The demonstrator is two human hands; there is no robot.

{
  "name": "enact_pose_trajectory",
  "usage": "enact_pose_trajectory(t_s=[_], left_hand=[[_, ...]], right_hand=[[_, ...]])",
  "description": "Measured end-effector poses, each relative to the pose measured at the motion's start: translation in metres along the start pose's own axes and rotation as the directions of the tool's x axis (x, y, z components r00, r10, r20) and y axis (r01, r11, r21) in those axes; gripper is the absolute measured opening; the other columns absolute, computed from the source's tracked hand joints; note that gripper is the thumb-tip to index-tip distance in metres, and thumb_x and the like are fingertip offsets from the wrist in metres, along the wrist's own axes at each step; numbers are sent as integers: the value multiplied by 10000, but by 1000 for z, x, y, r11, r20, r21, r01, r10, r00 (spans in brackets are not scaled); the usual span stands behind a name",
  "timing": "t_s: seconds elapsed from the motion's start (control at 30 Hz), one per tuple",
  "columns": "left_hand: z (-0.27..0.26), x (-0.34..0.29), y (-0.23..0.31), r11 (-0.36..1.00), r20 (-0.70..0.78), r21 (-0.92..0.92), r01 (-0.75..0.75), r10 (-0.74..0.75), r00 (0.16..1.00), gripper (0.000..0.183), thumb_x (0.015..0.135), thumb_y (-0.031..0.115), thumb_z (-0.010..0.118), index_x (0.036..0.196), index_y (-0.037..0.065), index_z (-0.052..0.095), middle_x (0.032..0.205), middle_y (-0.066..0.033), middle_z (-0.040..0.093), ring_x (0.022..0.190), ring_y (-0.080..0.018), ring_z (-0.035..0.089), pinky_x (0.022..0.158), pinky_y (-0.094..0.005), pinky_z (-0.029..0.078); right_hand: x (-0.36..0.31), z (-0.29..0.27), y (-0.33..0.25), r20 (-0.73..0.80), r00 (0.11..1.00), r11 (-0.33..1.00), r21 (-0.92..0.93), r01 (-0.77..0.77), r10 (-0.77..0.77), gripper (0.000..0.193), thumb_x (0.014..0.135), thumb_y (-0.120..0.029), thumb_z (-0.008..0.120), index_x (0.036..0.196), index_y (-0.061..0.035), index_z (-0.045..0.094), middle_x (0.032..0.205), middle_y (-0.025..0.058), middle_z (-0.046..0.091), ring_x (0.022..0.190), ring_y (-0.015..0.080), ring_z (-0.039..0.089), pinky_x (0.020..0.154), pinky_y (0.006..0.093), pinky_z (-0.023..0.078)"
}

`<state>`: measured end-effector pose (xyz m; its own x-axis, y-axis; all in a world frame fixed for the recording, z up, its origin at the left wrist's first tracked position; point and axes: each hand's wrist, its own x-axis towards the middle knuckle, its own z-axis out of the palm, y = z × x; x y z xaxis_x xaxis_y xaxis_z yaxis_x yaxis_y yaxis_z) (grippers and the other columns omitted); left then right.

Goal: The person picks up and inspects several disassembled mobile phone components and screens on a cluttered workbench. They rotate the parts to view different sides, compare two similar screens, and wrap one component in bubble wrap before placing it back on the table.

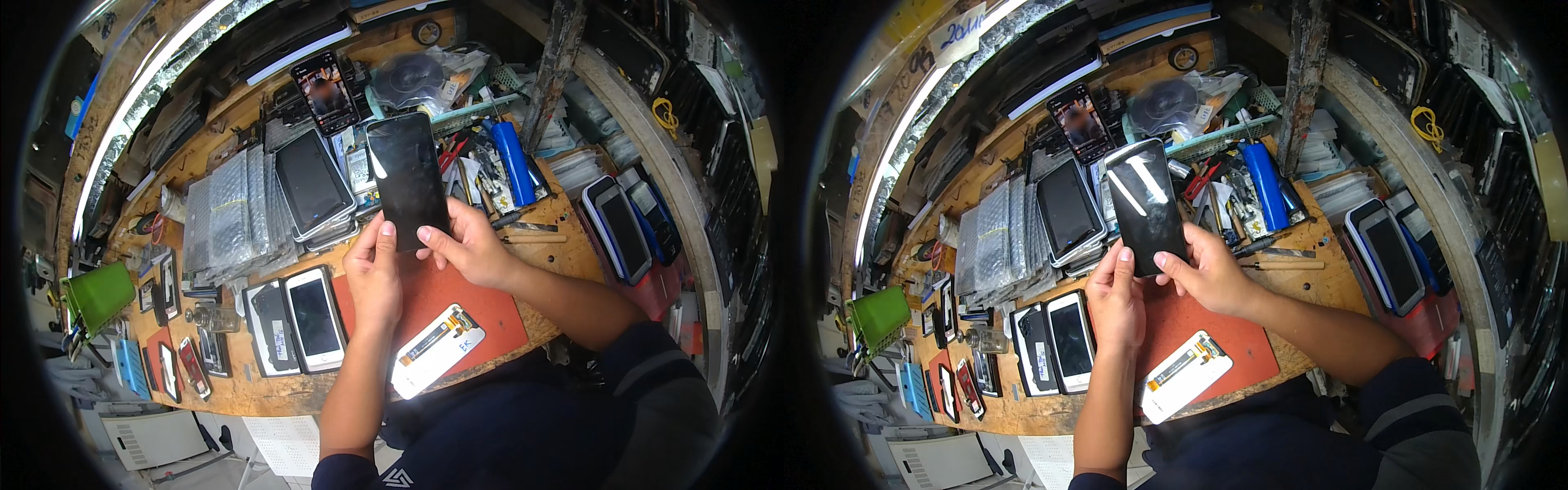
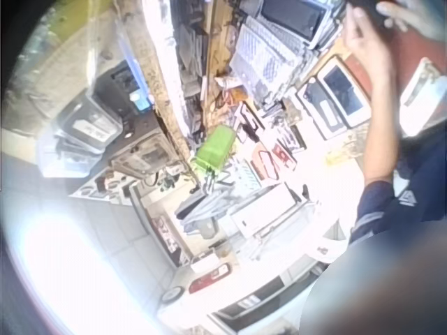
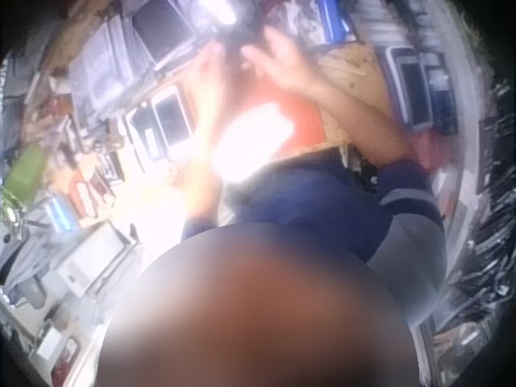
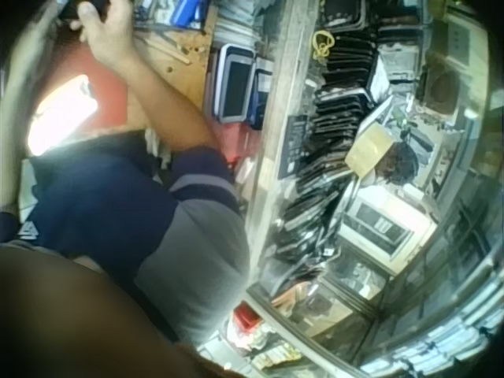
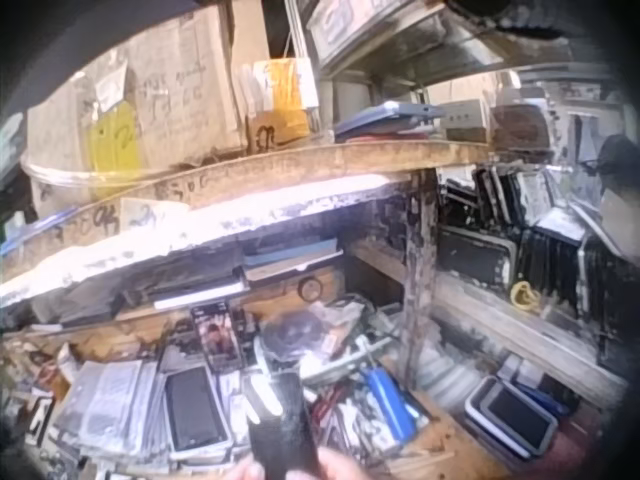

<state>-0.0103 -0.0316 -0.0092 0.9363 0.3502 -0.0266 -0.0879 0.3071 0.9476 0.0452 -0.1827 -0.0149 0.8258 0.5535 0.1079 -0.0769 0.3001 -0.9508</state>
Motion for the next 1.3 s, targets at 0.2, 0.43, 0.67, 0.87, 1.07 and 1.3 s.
enact_pose_trajectory(t_s=[0.2, 0.43, 0.67, 0.87, 1.07, 1.3], left_hand=[[-1, 2, -2, 998, 117, 44, -49, 43, 992, 429, 1025, 43, 540, 1442, -45, 498, 1338, -107, 620, 1158, -134, 599, 973, -285, 487], [3, -4, 1, 982, 157, 113, -150, 131, 979, 538, 930, -97, 514, 1464, -77, 451, 1290, -89, 614, 1194, -149, 572, 994, -281, 466], [14, -13, 5, 715, 397, 428, -552, 400, 826, 493, 901, -18, 669, 1383, -35, 567, 1124, -82, 591, 1033, -165, 597, 951, -298, 475], [3, -5, 9, 818, 84, 391, -422, 425, 901, 154, 1000, 78, 622, 1102, -17, 687, 986, -73, 647, 967, -165, 623, 863, -307, 491], [1, -6, 7, 781, 82, 437, -447, 460, 884, 164, 1022, 154, 636, 1040, -3, 681, 949, -35, 641, 916, -108, 583, 812, -266, 475], [16, -10, 17, 324, 415, 600, -731, 656, 631, 179, 804, 51, 778, 971, 70, 715, 858, -64, 636, 864, -260, 585, 858, -385, 412]], right_hand=[[5, -7, -1, -42, 999, 1000, 18, -16, 17, 255, 1022, -136, 617, 1236, -15, 550, 1006, 43, 666, 741, 67, 642, 547, 200, 498], [8, -3, 3, -195, 974, 990, -98, 102, -119, 499, 992, -163, 671, 1397, 6, 435, 1050, 58, 644, 803, 88, 623, 654, 225, 518], [7, -11, -7, -32, 994, 991, -90, 103, -106, 744, 959, -244, 717, 1511, 13, 289, 1249, 117, 560, 1063, 154, 590, 878, 325, 518], [7, -18, -11, 83, 995, 925, 372, -81, 54, 618, 1055, -407, 364, 1517, 3, 337, 1338, 234, 597, 1053, 255, 667, 820, 379, 568], [11, -21, -10, 235, 972, 808, 570, -148, 13, 667, 1072, -479, 220, 1528, -12, 359, 1373, 288, 571, 985, 298, 693, 704, 355, 589], [7, -14, -9, 186, 982, 831, 547, -106, 3, 594, 1084, -449, 294, 1495, -36, 410, 1274, 158, 640, 1031, 203, 662, 724, 311, 553]])
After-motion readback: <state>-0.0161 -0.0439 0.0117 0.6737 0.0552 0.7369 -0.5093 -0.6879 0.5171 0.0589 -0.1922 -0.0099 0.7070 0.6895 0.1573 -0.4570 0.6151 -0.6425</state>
